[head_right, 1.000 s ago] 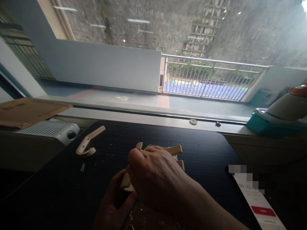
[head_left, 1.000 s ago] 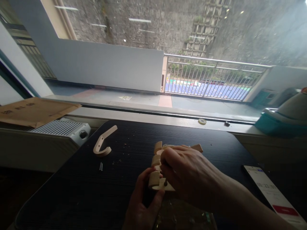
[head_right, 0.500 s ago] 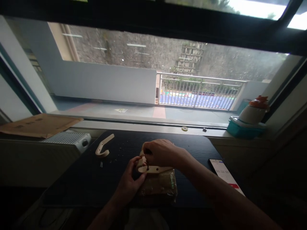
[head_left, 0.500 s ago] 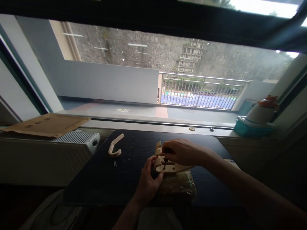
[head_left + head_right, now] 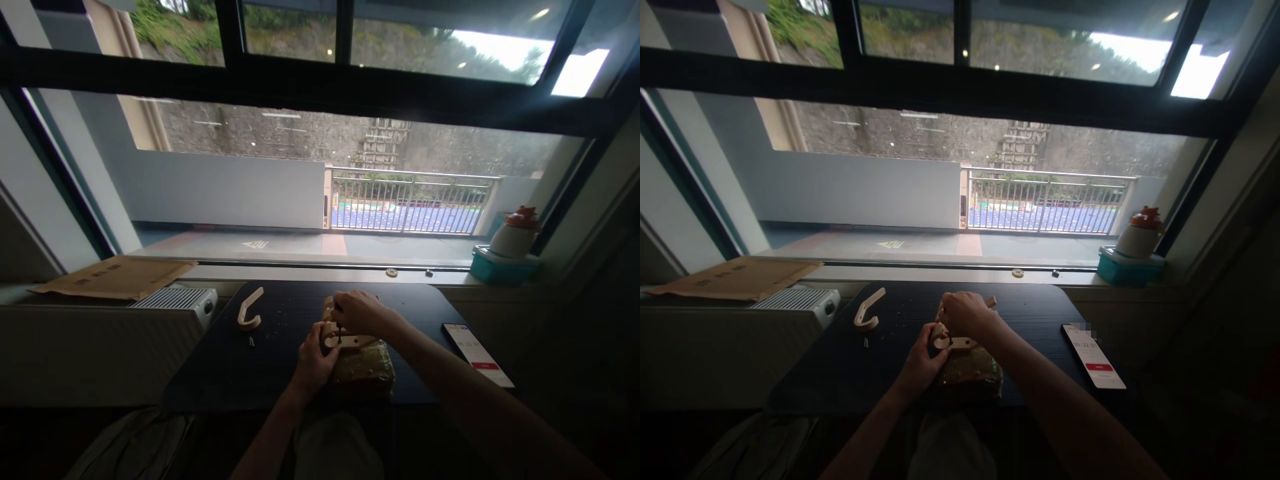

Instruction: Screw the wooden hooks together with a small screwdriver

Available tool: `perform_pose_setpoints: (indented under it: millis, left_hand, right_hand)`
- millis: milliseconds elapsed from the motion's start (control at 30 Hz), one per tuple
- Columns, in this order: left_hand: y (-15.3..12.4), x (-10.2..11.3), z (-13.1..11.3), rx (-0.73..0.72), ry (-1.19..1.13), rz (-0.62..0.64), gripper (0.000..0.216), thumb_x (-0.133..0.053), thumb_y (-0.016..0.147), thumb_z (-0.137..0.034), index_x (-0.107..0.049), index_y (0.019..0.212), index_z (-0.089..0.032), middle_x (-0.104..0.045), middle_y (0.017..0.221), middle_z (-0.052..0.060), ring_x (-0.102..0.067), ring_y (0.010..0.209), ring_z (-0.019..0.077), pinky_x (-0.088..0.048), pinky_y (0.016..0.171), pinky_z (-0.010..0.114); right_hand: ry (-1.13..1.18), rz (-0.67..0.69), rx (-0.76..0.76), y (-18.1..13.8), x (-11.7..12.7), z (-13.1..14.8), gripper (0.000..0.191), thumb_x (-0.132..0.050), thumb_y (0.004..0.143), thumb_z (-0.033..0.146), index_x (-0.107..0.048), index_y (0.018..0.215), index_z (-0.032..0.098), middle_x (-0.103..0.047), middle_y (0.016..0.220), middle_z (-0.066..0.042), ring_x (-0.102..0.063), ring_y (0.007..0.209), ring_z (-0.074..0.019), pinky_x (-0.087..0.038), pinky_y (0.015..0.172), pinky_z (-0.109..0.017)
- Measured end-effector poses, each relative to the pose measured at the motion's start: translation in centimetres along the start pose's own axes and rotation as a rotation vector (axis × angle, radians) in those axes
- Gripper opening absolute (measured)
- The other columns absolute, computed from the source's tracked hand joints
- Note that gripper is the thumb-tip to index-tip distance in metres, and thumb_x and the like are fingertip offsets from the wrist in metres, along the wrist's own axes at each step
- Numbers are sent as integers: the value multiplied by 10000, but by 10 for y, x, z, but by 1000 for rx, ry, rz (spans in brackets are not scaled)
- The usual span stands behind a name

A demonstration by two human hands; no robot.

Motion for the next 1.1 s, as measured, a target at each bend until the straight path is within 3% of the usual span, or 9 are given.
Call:
perform_pose_setpoints:
  millis: [233, 567, 900, 1100]
  left_hand:
    - [-1, 1, -4, 19, 23, 2, 334, -577, 687, -210, -461, 1000, -216, -621, 915, 18, -603, 846, 170, -460, 803, 318]
    - [-1, 1, -4, 21, -20, -9, 345, -586, 681, -215, -473, 1007, -214, -634, 909, 14, -617, 838, 168, -472, 795, 314]
    - [-1, 2, -3, 35, -4, -5, 381, -605, 667, -235, -471, 1024, -226, -641, 915, 9, -622, 856, 175, -470, 808, 318]
    - [-2, 1, -3, 28, 11, 0, 350, -585, 681, -226, -463, 1009, -224, -632, 922, 8, -617, 864, 172, -464, 818, 318]
  right_hand:
    - [-1, 82, 188, -5, 7, 0, 208, -489, 820, 283, -611, 972, 210, -655, 853, -39, -579, 725, -152, -317, 559, -235]
    - [10, -33, 21, 2, -5, -6, 276, -411, 875, 350, -594, 922, 149, -654, 831, -79, -595, 706, -164, -322, 534, -238]
    - [-23, 39, 185, -5, 10, -8, 235, -433, 861, 298, -624, 966, 209, -665, 857, -42, -586, 741, -151, -325, 596, -241]
    - [11, -13, 94, -1, 1, -9, 286, -383, 891, 312, -618, 933, 155, -658, 845, -82, -589, 737, -163, -339, 609, -247]
Point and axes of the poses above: each hand's wrist, its own y-axis towards the middle knuckle, its own x-axis out of the back of the hand, z = x × y, the point moved 3 cm from there along y, towards the middle knuckle
